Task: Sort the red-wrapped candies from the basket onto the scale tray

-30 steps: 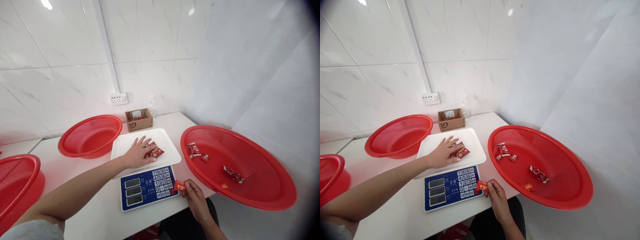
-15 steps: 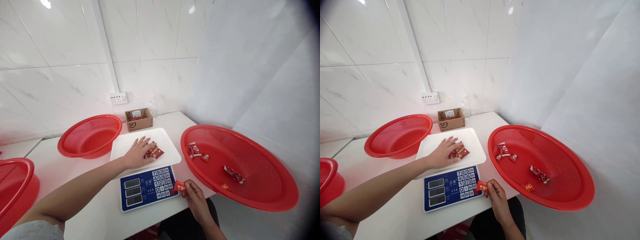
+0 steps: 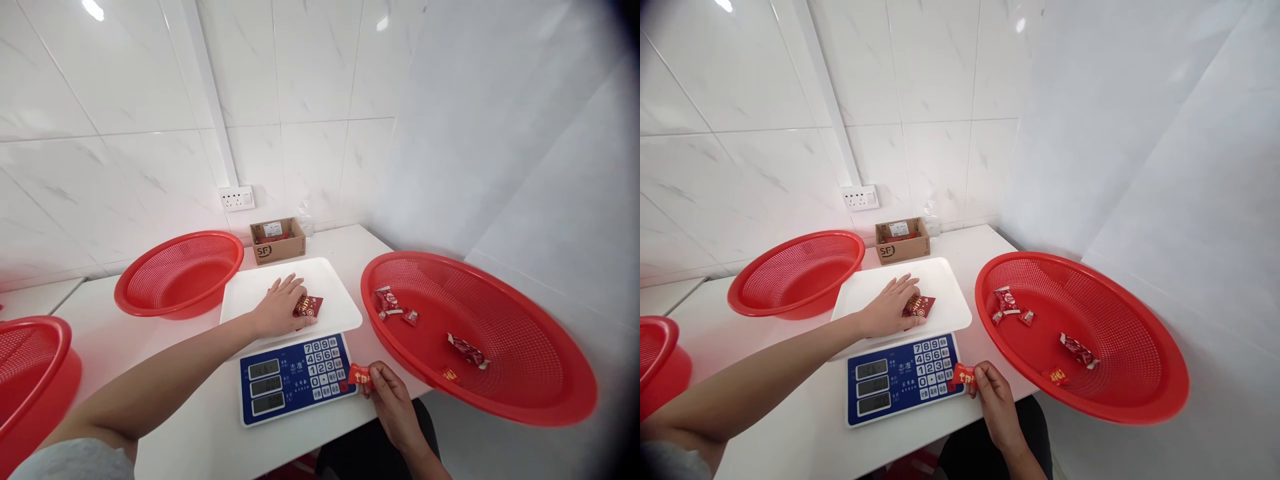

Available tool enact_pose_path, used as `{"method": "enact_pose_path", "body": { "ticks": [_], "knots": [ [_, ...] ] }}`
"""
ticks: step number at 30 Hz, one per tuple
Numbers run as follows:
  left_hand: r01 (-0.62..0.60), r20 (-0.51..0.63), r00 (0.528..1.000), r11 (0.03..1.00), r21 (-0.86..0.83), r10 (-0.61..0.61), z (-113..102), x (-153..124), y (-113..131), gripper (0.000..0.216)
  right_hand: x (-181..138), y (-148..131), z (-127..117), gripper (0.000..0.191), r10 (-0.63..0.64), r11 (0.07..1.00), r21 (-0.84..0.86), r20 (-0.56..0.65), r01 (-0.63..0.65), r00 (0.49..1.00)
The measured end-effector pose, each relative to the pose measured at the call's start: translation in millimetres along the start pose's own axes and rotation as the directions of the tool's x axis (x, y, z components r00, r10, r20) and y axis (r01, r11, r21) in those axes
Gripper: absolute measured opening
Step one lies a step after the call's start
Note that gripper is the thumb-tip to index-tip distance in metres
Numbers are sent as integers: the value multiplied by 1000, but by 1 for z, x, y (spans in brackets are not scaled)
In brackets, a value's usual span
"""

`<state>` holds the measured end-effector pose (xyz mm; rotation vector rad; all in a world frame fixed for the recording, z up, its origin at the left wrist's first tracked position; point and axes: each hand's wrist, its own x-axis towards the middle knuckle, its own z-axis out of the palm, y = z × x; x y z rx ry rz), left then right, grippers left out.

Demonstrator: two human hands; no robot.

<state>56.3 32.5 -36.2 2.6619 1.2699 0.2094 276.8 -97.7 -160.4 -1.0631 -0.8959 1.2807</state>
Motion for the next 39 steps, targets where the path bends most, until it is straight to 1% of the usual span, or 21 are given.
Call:
{"method": "enact_pose_path", "body": {
  "ticks": [8,14,18,21,23,32,39],
  "knots": [
    [35,32,999,999,-34,-33,-1,-2,3,66,-1,-3,1,38,-5,1000,-8,-9,5,1000],
    [64,38,997,997,-31,-62,-13,-6,1,74,-1,-6,3,39,-13,1000,-21,-13,12,1000],
    [90,102,991,996,-28,-87,-17,-13,-5,77,-2,-6,4,38,-13,1000,-12,-12,13,1000],
    [71,156,986,997,-28,-66,-15,-18,-7,78,-1,-5,3,38,-10,1000,-7,-11,10,1000],
    [56,170,984,998,-24,-51,-12,-19,-7,79,-1,-3,3,37,-10,1000,-5,-12,10,1000],
    [30,180,983,1000,7,-31,-11,-15,-4,74,-2,-4,3,37,-19,1000,-12,-13,18,1000],
    [4,188,982,998,60,-15,-12,-16,-4,78,-2,-5,3,37,-20,999,-28,-8,20,1000]
  ]
}}
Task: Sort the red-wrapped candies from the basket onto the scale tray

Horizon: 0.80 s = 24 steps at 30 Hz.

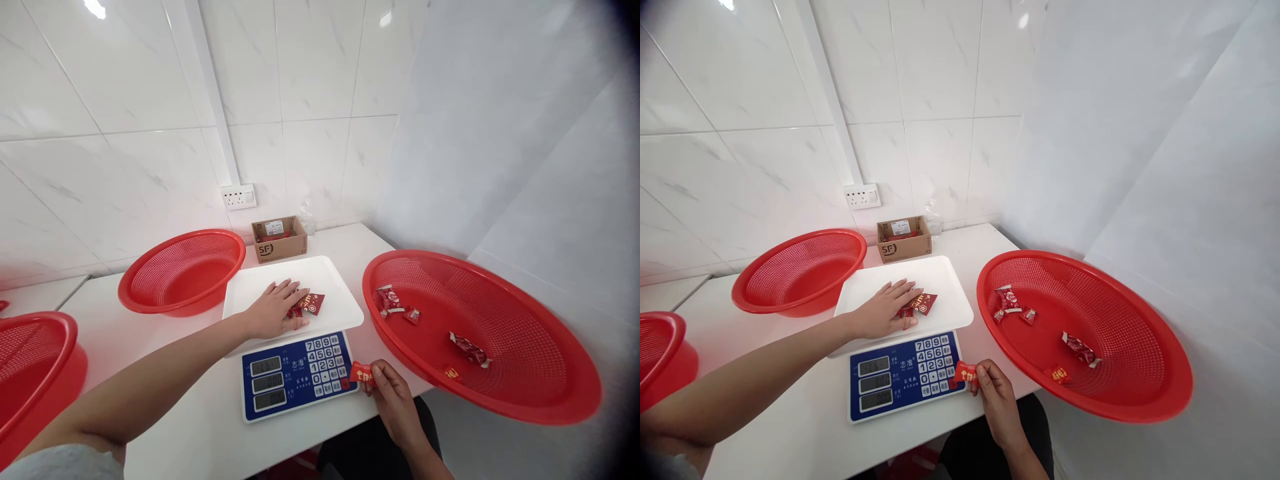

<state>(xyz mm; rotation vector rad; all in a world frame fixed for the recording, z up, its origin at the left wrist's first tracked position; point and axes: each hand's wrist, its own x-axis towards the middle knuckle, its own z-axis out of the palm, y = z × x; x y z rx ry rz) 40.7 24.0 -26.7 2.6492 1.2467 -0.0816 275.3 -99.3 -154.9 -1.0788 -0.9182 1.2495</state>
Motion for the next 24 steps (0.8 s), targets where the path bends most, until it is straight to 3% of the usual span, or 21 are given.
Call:
{"method": "enact_pose_path", "body": {
  "ticks": [14,24],
  "knots": [
    [1,24,1000,1000,16,-2,-3,-2,1,81,0,-1,1,38,-2,1000,2,-2,2,1000],
    [-3,-49,999,1000,-3,3,-4,-2,2,79,-1,-1,1,37,-16,1000,-7,-10,16,1000]
  ]
}}
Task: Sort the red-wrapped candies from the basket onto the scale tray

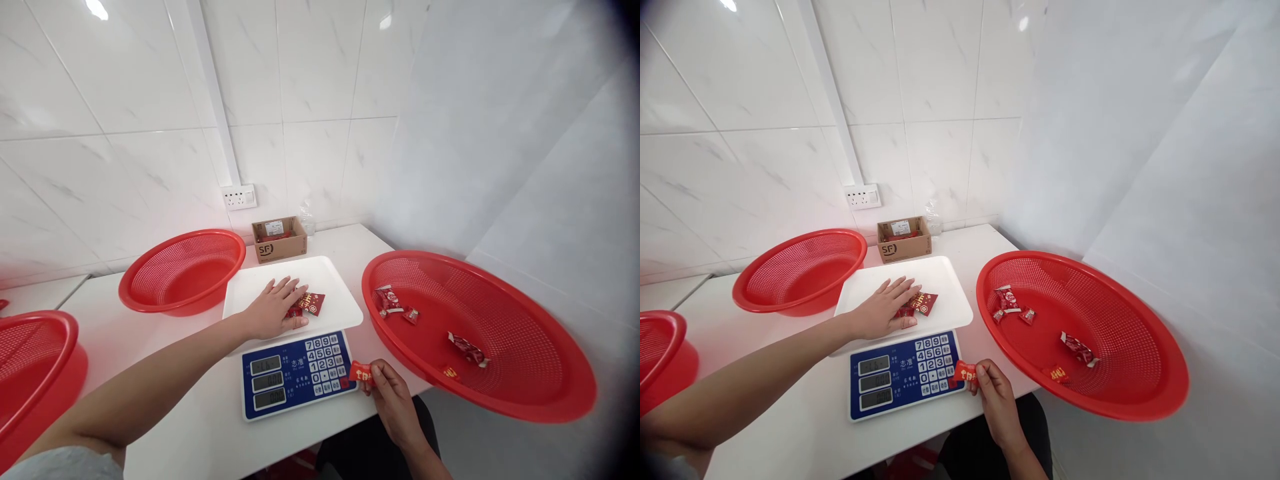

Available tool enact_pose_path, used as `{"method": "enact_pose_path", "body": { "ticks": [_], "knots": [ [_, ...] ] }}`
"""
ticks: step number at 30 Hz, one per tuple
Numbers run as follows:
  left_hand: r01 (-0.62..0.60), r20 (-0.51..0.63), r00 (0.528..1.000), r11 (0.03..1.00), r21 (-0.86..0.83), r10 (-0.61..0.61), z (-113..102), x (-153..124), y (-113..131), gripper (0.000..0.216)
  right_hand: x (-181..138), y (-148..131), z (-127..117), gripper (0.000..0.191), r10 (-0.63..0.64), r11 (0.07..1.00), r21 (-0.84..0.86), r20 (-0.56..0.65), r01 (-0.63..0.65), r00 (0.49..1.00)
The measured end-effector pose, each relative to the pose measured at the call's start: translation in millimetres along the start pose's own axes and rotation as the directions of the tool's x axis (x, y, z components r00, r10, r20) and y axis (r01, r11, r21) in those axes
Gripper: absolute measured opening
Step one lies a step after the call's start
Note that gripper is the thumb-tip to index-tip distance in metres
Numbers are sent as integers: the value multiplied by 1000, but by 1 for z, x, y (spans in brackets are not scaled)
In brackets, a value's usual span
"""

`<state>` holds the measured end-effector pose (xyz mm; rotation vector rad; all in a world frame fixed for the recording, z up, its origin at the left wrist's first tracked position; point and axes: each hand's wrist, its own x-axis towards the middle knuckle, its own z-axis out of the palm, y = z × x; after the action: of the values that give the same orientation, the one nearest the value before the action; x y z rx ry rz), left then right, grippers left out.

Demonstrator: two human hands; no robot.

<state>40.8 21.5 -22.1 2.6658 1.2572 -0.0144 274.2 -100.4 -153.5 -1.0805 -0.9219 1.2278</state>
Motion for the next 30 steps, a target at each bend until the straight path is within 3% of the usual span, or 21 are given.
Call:
{"method": "enact_pose_path", "body": {
  "ticks": [4,7,11,14,17,19,21,24,30],
  "knots": [
    [-72,-199,979,993,-97,51,-7,-18,18,67,0,-1,1,38,8,1000,1,-7,-8,1000],
    [-130,-278,960,921,-366,25,0,-48,45,52,-1,2,-1,37,1,1000,11,-15,-1,1000],
    [-52,-120,991,630,-775,-66,33,-85,83,41,-10,-1,0,36,-66,992,-108,7,67,998],
    [69,36,996,416,-907,-87,62,-94,96,46,-22,-15,9,33,-102,943,-292,199,158,975],
    [173,174,985,175,-969,-13,80,-92,97,46,-32,-33,25,25,-124,817,-456,460,354,879],
    [194,199,978,82,-978,57,86,-89,94,42,-36,-41,36,22,-114,721,-522,559,456,821],
    [197,201,976,53,-979,88,88,-87,91,39,-38,-44,44,23,-102,657,-565,590,499,801],
    [223,227,968,51,-974,109,92,-83,86,37,-38,-46,48,26,-86,602,-620,575,502,813],
    [254,253,936,30,-967,245,105,-78,83,39,-42,-75,35,28,-42,469,-669,636,577,771]
  ]
}}
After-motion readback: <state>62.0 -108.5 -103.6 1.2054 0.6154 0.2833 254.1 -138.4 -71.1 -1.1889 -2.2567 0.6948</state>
